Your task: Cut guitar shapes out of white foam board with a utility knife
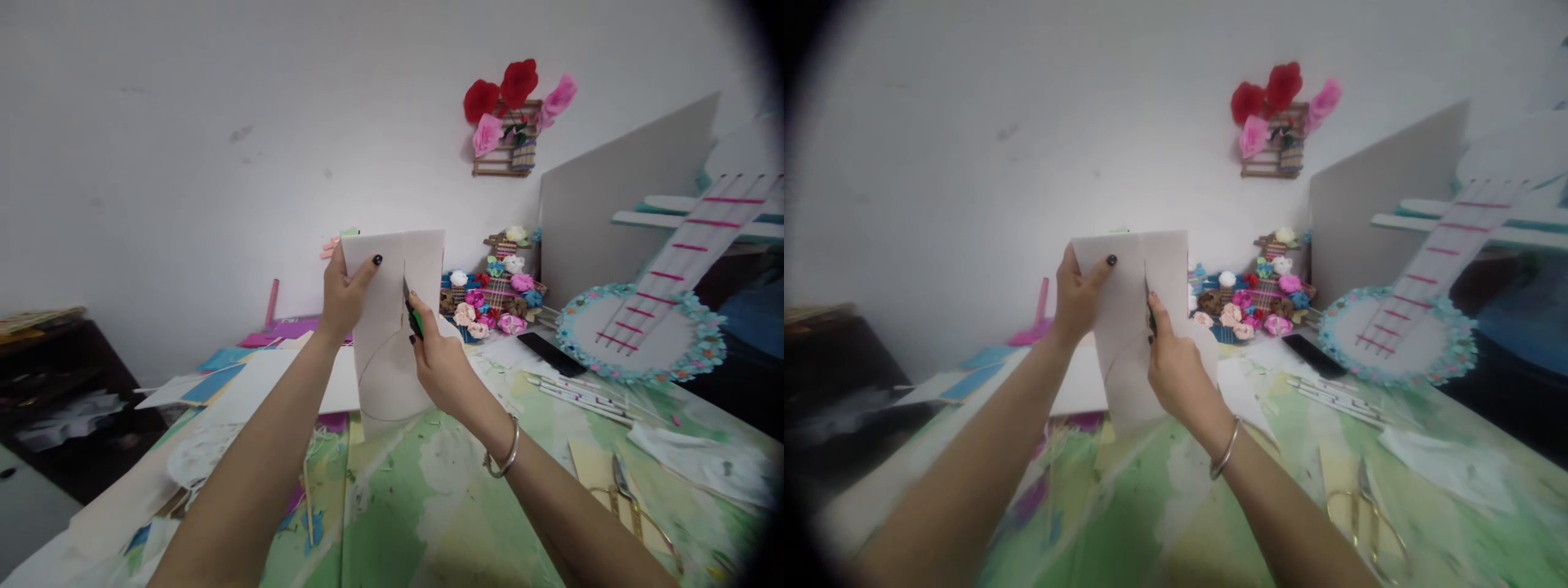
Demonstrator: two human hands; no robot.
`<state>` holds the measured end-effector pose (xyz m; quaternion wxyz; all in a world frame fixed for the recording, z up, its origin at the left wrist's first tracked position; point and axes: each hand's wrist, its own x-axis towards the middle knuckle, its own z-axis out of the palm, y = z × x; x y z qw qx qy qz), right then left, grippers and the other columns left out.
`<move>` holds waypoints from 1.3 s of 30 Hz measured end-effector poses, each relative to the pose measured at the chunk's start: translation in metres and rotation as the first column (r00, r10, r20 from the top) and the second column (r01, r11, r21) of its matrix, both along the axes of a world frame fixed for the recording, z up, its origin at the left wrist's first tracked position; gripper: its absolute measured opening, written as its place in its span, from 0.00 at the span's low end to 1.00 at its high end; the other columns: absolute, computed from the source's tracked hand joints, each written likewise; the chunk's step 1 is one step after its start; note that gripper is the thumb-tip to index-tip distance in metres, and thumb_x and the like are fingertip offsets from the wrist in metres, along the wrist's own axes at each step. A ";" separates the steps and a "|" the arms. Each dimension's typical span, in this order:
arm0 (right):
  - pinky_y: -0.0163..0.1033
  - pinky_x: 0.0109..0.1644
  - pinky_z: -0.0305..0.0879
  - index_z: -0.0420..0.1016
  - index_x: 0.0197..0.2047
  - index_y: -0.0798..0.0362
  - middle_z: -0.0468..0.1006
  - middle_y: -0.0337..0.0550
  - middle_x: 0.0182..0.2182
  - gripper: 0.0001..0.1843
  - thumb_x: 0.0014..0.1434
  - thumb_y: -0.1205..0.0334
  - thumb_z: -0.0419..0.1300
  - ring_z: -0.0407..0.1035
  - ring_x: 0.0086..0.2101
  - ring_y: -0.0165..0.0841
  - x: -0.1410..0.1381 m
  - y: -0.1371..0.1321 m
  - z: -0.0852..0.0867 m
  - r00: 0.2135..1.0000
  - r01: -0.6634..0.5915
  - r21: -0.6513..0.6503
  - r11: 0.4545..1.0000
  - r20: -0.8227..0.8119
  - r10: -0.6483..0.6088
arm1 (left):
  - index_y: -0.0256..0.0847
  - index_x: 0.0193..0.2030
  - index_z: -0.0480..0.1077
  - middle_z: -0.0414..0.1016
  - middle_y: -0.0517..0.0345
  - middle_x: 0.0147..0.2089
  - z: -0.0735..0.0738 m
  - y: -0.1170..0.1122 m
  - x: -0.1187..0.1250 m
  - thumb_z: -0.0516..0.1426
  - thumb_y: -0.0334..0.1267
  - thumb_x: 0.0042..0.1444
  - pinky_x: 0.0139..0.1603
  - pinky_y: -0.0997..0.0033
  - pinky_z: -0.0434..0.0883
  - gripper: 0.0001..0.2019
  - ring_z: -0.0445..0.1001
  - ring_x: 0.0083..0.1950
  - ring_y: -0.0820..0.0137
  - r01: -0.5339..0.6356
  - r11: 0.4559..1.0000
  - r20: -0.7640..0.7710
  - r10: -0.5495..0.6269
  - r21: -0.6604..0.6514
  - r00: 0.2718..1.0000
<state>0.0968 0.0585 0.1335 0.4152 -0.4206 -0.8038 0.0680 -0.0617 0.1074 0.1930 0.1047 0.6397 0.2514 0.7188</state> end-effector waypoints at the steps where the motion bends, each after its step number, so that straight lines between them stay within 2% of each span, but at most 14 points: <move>1: 0.34 0.27 0.59 0.37 0.67 0.50 0.75 0.48 0.29 0.32 0.61 0.67 0.40 0.64 0.20 0.31 0.000 0.000 -0.002 1.000 0.000 0.001 1.000 -0.003 0.000 | 0.43 0.42 0.66 0.73 0.55 0.39 0.000 0.000 0.000 0.58 0.44 0.52 0.36 0.72 0.73 0.13 0.74 0.39 0.69 -0.001 1.000 0.002 0.001 0.002 1.000; 8: 0.33 0.26 0.57 0.37 0.67 0.48 0.73 0.43 0.25 0.32 0.62 0.66 0.40 0.60 0.17 0.29 -0.001 0.001 -0.006 1.000 0.006 -0.021 1.000 -0.017 -0.007 | 0.42 0.43 0.67 0.72 0.56 0.39 -0.001 0.005 -0.002 0.59 0.42 0.52 0.37 0.73 0.73 0.13 0.73 0.39 0.70 0.018 1.000 0.009 -0.018 0.022 1.000; 14: 0.32 0.26 0.56 0.37 0.67 0.50 0.71 0.42 0.22 0.31 0.62 0.65 0.41 0.60 0.18 0.30 -0.002 0.001 -0.008 0.999 0.032 -0.041 0.999 0.005 -0.032 | 0.42 0.43 0.67 0.72 0.56 0.39 -0.001 0.007 -0.003 0.59 0.41 0.52 0.38 0.73 0.72 0.12 0.73 0.40 0.71 0.027 0.999 0.009 -0.027 0.030 1.000; 26: 0.31 0.26 0.56 0.36 0.67 0.47 0.68 0.38 0.21 0.32 0.61 0.67 0.42 0.59 0.17 0.28 -0.004 0.001 -0.013 1.000 0.022 -0.065 0.998 -0.019 -0.023 | 0.42 0.40 0.66 0.70 0.57 0.37 -0.001 0.009 -0.004 0.60 0.40 0.51 0.36 0.75 0.71 0.11 0.71 0.37 0.73 0.001 0.999 0.015 -0.002 0.044 1.000; 31: 0.31 0.26 0.56 0.38 0.67 0.49 0.69 0.39 0.22 0.32 0.61 0.68 0.42 0.58 0.17 0.26 -0.004 0.001 -0.016 0.999 -0.003 -0.064 0.998 -0.044 0.000 | 0.42 0.40 0.66 0.71 0.58 0.37 -0.002 0.008 -0.003 0.59 0.41 0.51 0.36 0.74 0.71 0.11 0.72 0.37 0.72 -0.003 0.999 0.008 0.002 0.045 1.000; 37: 0.31 0.26 0.56 0.38 0.67 0.48 0.73 0.43 0.27 0.32 0.61 0.67 0.42 0.59 0.18 0.27 -0.004 -0.001 -0.018 0.998 -0.017 -0.061 0.998 -0.062 0.013 | 0.43 0.41 0.66 0.70 0.57 0.38 -0.002 0.008 -0.004 0.58 0.43 0.52 0.37 0.73 0.72 0.12 0.72 0.38 0.71 -0.020 0.998 -0.018 0.021 0.052 1.000; 39: 0.31 0.25 0.55 0.38 0.67 0.48 0.72 0.43 0.25 0.32 0.61 0.67 0.42 0.59 0.18 0.28 -0.003 -0.002 -0.019 0.998 -0.011 -0.071 0.997 -0.059 0.007 | 0.43 0.42 0.66 0.70 0.57 0.38 -0.003 0.008 -0.003 0.58 0.43 0.52 0.37 0.72 0.72 0.12 0.72 0.38 0.71 -0.021 0.998 -0.021 0.022 0.054 1.000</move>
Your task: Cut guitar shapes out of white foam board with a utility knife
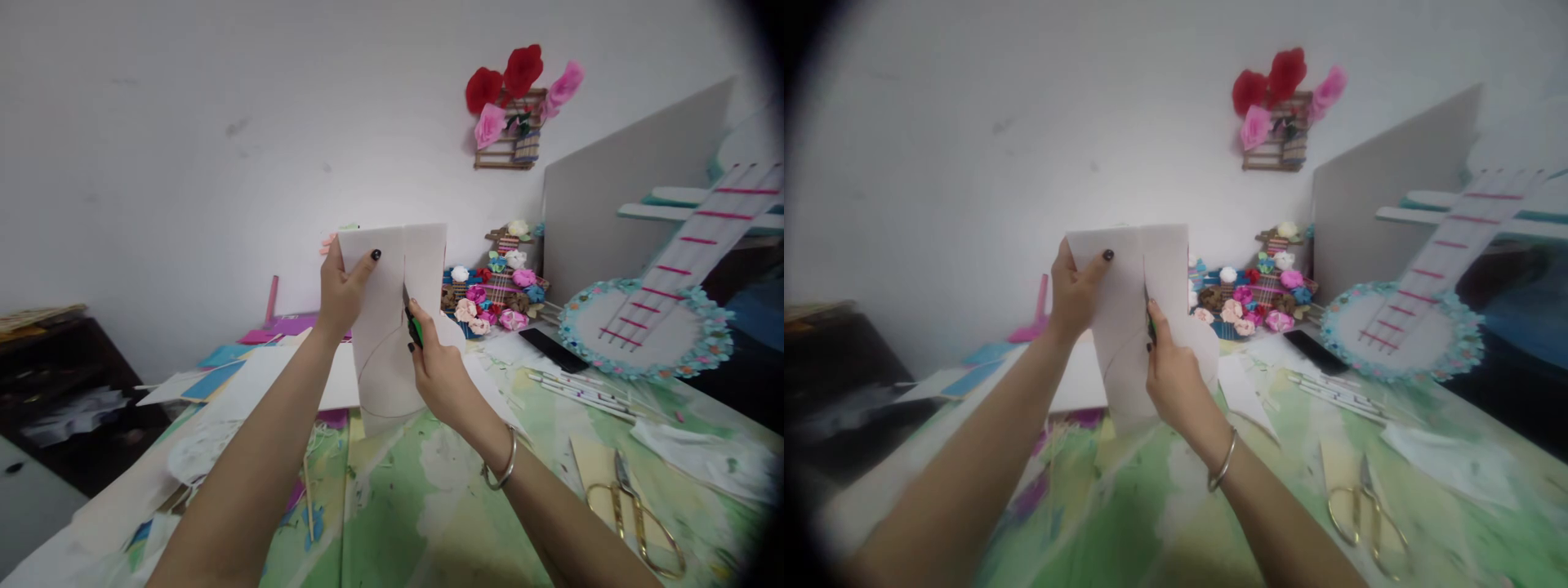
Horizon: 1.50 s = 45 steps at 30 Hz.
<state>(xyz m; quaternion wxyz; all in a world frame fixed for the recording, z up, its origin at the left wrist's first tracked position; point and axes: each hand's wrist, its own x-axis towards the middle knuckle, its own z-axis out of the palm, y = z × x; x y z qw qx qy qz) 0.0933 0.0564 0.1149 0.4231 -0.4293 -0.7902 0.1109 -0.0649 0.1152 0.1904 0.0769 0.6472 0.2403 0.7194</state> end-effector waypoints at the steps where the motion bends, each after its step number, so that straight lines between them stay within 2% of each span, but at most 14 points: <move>1: 0.31 0.25 0.55 0.37 0.67 0.47 0.71 0.42 0.24 0.32 0.61 0.67 0.42 0.59 0.18 0.28 0.000 -0.001 0.000 1.000 0.003 -0.005 1.000 0.005 -0.003 | 0.43 0.42 0.66 0.70 0.57 0.38 0.000 0.000 0.000 0.58 0.43 0.52 0.37 0.72 0.72 0.12 0.72 0.38 0.71 -0.002 1.000 0.005 0.001 0.002 1.000; 5: 0.31 0.24 0.53 0.36 0.67 0.48 0.68 0.38 0.20 0.32 0.61 0.67 0.41 0.59 0.18 0.29 0.000 -0.003 -0.003 0.999 0.020 -0.032 0.999 0.051 -0.019 | 0.42 0.41 0.66 0.71 0.57 0.38 0.001 -0.002 0.001 0.59 0.42 0.51 0.37 0.73 0.71 0.12 0.72 0.38 0.72 0.006 1.000 0.024 -0.006 -0.009 1.000; 12: 0.33 0.26 0.55 0.35 0.67 0.49 0.65 0.37 0.20 0.32 0.62 0.67 0.41 0.60 0.19 0.29 0.000 -0.004 -0.007 0.995 0.035 -0.065 0.997 0.095 -0.029 | 0.43 0.41 0.66 0.71 0.57 0.38 0.001 -0.002 0.001 0.59 0.42 0.52 0.37 0.74 0.71 0.11 0.72 0.38 0.72 0.002 1.000 0.012 -0.002 0.004 1.000; 18: 0.32 0.26 0.54 0.35 0.67 0.48 0.65 0.37 0.20 0.32 0.61 0.67 0.41 0.59 0.18 0.29 0.000 -0.005 -0.010 0.999 0.010 -0.057 0.998 0.052 -0.007 | 0.43 0.41 0.66 0.71 0.56 0.38 0.000 -0.001 0.001 0.58 0.43 0.52 0.37 0.73 0.72 0.11 0.72 0.38 0.71 0.010 1.000 0.008 -0.010 0.013 1.000; 29: 0.32 0.24 0.53 0.35 0.68 0.50 0.66 0.38 0.19 0.32 0.61 0.67 0.41 0.59 0.18 0.30 -0.001 -0.007 -0.018 0.998 0.017 -0.056 0.998 0.064 -0.014 | 0.42 0.40 0.66 0.72 0.57 0.36 0.001 -0.003 0.002 0.59 0.44 0.52 0.35 0.73 0.71 0.12 0.72 0.36 0.72 -0.005 1.000 0.010 0.004 0.010 1.000; 39: 0.32 0.25 0.53 0.36 0.68 0.51 0.67 0.38 0.19 0.32 0.62 0.67 0.41 0.60 0.18 0.30 -0.001 -0.009 -0.024 0.998 0.021 -0.072 0.997 0.067 -0.016 | 0.43 0.41 0.66 0.72 0.57 0.37 0.001 -0.004 0.003 0.58 0.43 0.53 0.37 0.72 0.72 0.11 0.73 0.38 0.70 0.028 1.000 0.011 -0.028 0.013 1.000; 45: 0.31 0.25 0.51 0.36 0.68 0.51 0.67 0.38 0.19 0.32 0.62 0.67 0.41 0.60 0.19 0.30 -0.001 -0.010 -0.028 0.997 0.025 -0.077 0.997 0.077 -0.019 | 0.43 0.41 0.66 0.71 0.57 0.37 0.000 -0.003 0.002 0.58 0.44 0.53 0.38 0.71 0.72 0.11 0.73 0.38 0.70 0.005 0.999 -0.016 -0.004 0.045 1.000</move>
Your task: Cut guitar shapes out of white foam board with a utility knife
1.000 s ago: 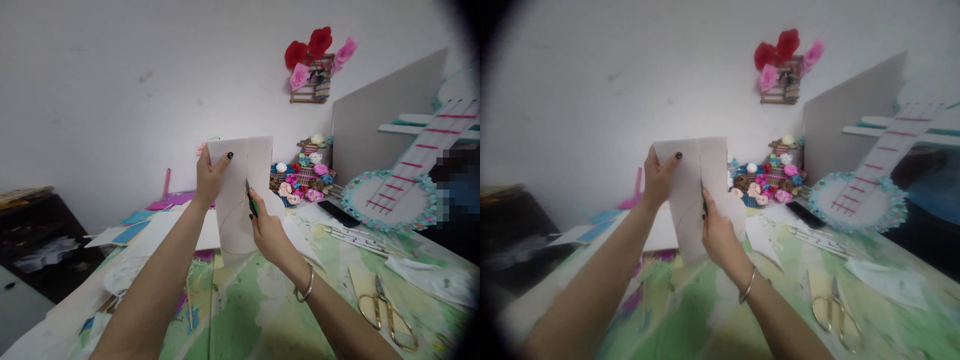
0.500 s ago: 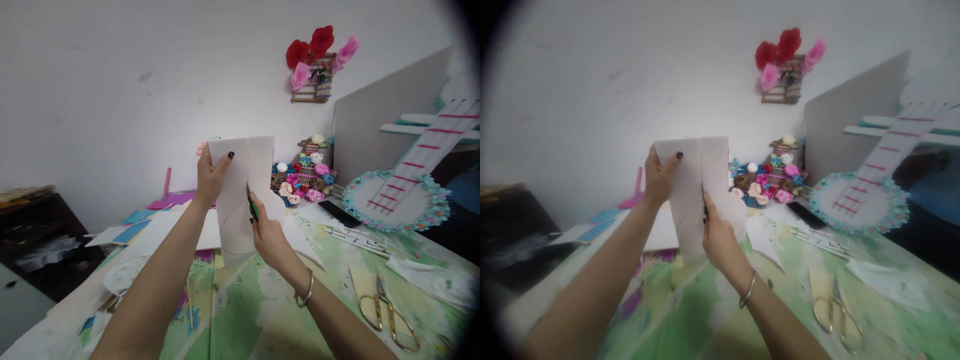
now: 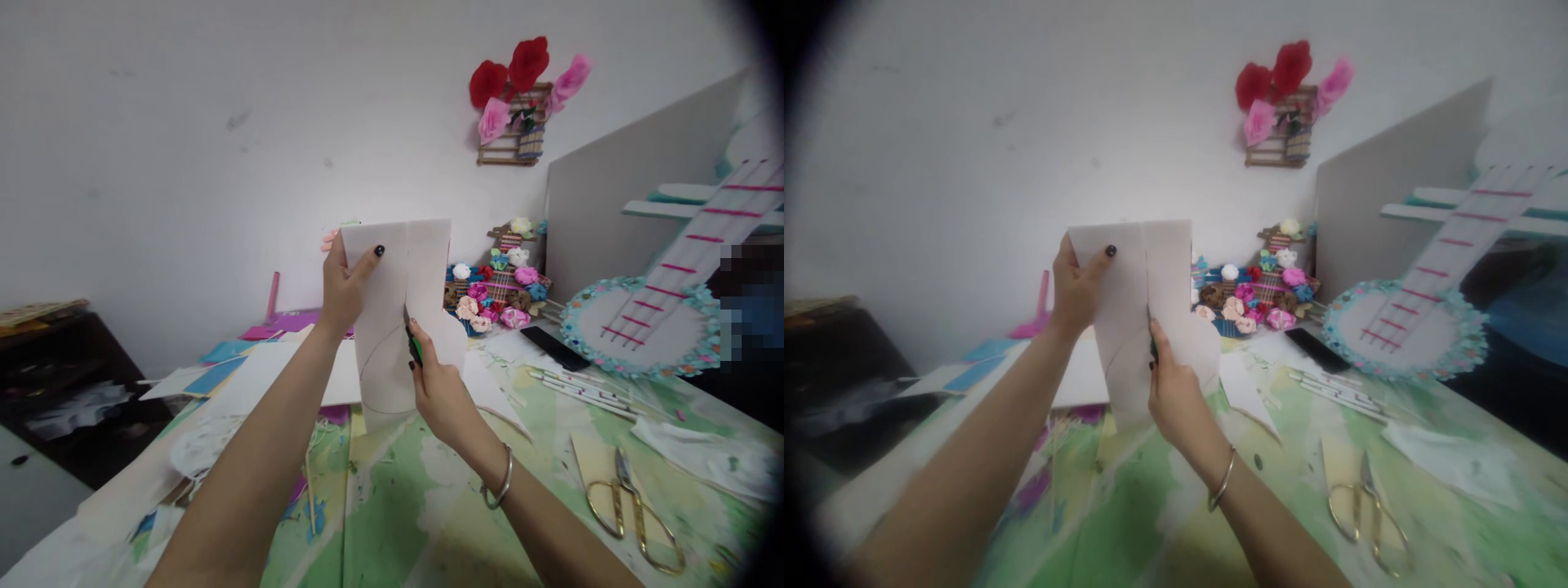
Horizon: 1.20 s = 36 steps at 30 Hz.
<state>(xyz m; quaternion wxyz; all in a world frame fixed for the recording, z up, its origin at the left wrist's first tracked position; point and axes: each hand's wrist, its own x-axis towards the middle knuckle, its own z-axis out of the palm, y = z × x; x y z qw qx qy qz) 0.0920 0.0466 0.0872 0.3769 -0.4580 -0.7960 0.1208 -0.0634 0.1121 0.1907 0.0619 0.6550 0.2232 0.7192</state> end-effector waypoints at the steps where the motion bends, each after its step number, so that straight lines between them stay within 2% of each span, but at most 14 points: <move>1: 0.31 0.25 0.51 0.36 0.68 0.50 0.67 0.38 0.19 0.32 0.62 0.67 0.41 0.60 0.19 0.30 0.000 0.000 0.000 1.000 0.003 -0.003 1.000 0.001 -0.003 | 0.43 0.41 0.66 0.71 0.57 0.37 0.000 0.000 0.000 0.58 0.44 0.53 0.38 0.71 0.73 0.12 0.73 0.38 0.70 0.000 1.000 -0.003 0.000 0.003 1.000; 14: 0.32 0.26 0.53 0.36 0.68 0.51 0.71 0.41 0.22 0.32 0.61 0.68 0.40 0.63 0.20 0.31 0.000 -0.003 -0.001 1.000 -0.005 -0.017 1.000 0.003 0.005 | 0.43 0.42 0.66 0.71 0.57 0.37 0.000 0.000 0.000 0.58 0.45 0.52 0.39 0.70 0.72 0.13 0.72 0.39 0.70 0.001 1.000 0.006 -0.001 -0.016 1.000; 36: 0.31 0.25 0.51 0.37 0.67 0.52 0.67 0.38 0.18 0.32 0.61 0.68 0.42 0.61 0.18 0.30 0.000 -0.002 -0.004 1.000 0.014 -0.022 1.000 0.017 -0.013 | 0.44 0.42 0.67 0.70 0.56 0.39 -0.001 0.002 -0.001 0.58 0.45 0.52 0.42 0.67 0.72 0.13 0.72 0.41 0.69 0.001 1.000 0.000 -0.001 -0.011 1.000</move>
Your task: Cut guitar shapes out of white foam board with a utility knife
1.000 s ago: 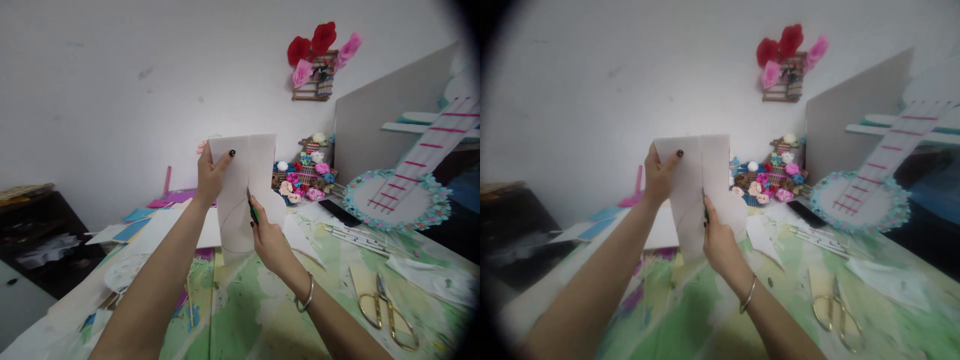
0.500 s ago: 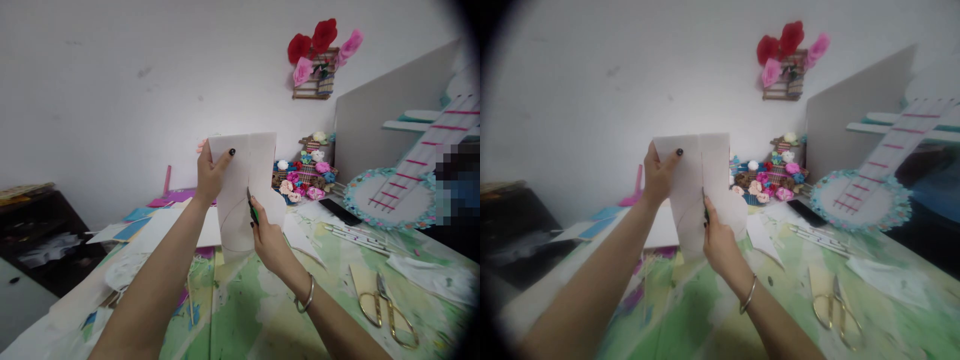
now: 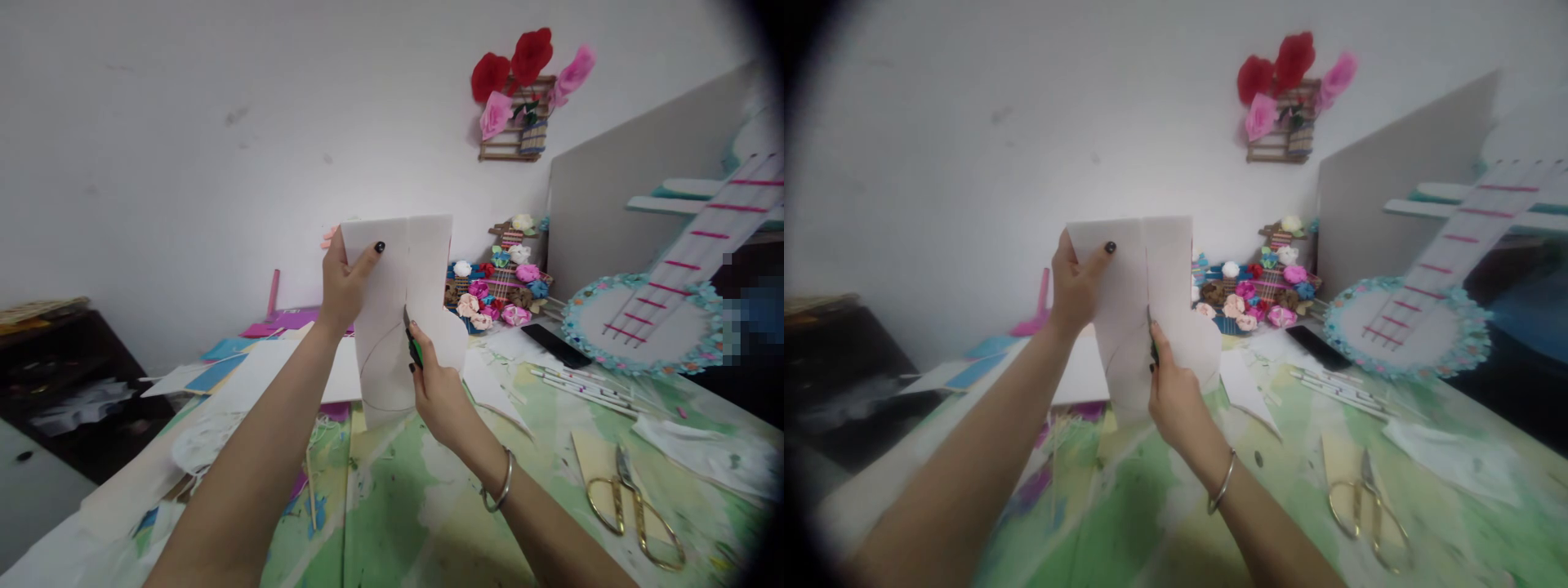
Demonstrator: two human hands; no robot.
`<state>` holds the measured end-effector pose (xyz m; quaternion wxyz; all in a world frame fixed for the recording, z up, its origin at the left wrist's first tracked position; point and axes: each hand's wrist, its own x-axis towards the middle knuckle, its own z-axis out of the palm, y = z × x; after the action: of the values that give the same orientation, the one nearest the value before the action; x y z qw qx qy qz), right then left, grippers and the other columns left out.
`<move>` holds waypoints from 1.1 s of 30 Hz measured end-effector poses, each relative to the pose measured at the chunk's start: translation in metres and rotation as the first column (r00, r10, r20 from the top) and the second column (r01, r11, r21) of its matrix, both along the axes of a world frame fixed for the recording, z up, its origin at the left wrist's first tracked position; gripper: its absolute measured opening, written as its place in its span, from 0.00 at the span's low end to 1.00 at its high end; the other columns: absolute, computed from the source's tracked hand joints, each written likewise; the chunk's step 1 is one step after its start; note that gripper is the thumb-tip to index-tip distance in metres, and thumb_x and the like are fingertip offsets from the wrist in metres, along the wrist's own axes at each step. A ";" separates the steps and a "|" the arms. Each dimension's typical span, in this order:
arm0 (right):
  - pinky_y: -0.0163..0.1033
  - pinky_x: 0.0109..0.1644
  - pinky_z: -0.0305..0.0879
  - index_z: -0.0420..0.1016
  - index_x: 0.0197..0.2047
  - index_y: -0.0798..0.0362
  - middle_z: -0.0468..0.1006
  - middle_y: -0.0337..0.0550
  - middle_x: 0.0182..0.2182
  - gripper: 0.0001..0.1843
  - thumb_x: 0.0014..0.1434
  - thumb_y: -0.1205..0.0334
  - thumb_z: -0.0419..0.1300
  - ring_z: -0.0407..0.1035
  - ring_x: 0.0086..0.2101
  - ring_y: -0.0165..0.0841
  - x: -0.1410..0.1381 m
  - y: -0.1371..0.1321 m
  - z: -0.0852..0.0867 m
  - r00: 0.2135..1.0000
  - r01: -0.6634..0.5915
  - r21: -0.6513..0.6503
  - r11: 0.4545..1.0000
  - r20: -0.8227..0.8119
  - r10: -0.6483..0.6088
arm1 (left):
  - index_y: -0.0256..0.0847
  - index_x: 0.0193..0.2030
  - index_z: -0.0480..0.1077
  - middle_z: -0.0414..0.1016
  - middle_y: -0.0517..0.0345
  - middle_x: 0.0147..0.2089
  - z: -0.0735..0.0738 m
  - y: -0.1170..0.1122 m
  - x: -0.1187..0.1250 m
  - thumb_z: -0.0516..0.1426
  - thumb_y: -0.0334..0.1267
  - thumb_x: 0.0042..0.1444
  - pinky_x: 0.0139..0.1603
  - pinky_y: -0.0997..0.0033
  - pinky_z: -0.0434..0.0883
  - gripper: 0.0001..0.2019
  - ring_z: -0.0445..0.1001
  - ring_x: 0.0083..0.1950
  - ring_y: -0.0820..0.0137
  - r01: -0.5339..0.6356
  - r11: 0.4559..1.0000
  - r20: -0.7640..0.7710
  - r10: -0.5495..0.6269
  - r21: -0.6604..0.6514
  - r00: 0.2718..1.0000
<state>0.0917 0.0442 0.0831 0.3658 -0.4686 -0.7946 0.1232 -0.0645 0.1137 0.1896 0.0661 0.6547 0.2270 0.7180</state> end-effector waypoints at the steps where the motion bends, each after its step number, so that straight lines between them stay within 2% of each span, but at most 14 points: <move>1: 0.31 0.25 0.51 0.37 0.67 0.52 0.67 0.38 0.19 0.32 0.61 0.68 0.42 0.61 0.18 0.30 0.000 0.000 0.000 1.000 -0.001 0.003 1.000 -0.002 0.001 | 0.44 0.42 0.67 0.70 0.56 0.40 0.000 0.000 0.000 0.58 0.45 0.52 0.42 0.68 0.72 0.12 0.72 0.41 0.69 0.001 1.000 0.001 -0.001 0.002 1.000; 10: 0.32 0.25 0.53 0.35 0.67 0.46 0.70 0.39 0.21 0.32 0.61 0.67 0.41 0.64 0.20 0.32 0.000 0.003 -0.003 1.000 -0.008 -0.007 1.000 -0.002 0.008 | 0.42 0.42 0.66 0.69 0.56 0.39 0.000 0.000 0.000 0.58 0.44 0.52 0.40 0.72 0.72 0.13 0.72 0.41 0.71 -0.022 1.000 -0.003 0.022 -0.002 1.000; 20: 0.31 0.25 0.52 0.35 0.68 0.48 0.69 0.39 0.21 0.33 0.61 0.68 0.41 0.63 0.20 0.31 0.003 0.004 0.000 0.999 -0.008 -0.007 1.000 0.042 0.009 | 0.42 0.42 0.66 0.70 0.56 0.40 0.001 0.002 -0.002 0.57 0.44 0.53 0.42 0.70 0.72 0.12 0.72 0.42 0.70 -0.051 0.999 -0.020 0.052 0.008 0.998; 25: 0.31 0.24 0.52 0.34 0.68 0.47 0.68 0.38 0.20 0.34 0.61 0.68 0.41 0.61 0.19 0.31 0.004 0.004 0.003 0.998 -0.007 -0.008 1.000 0.063 0.008 | 0.41 0.43 0.66 0.71 0.56 0.39 0.002 -0.001 0.000 0.58 0.43 0.53 0.41 0.70 0.72 0.13 0.72 0.41 0.70 -0.025 1.000 -0.002 0.025 -0.009 1.000; 33: 0.30 0.24 0.54 0.37 0.67 0.43 0.61 0.33 0.18 0.33 0.61 0.67 0.42 0.58 0.18 0.29 0.008 0.007 0.003 0.996 -0.068 -0.027 0.997 -0.055 0.067 | 0.40 0.41 0.67 0.73 0.56 0.38 0.002 -0.005 0.004 0.58 0.42 0.52 0.37 0.73 0.72 0.11 0.73 0.38 0.71 0.022 1.000 0.030 -0.021 -0.020 0.999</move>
<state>0.0993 0.0508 0.0860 0.3757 -0.4433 -0.7980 0.1596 -0.0602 0.1084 0.1915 0.0839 0.6458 0.2264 0.7244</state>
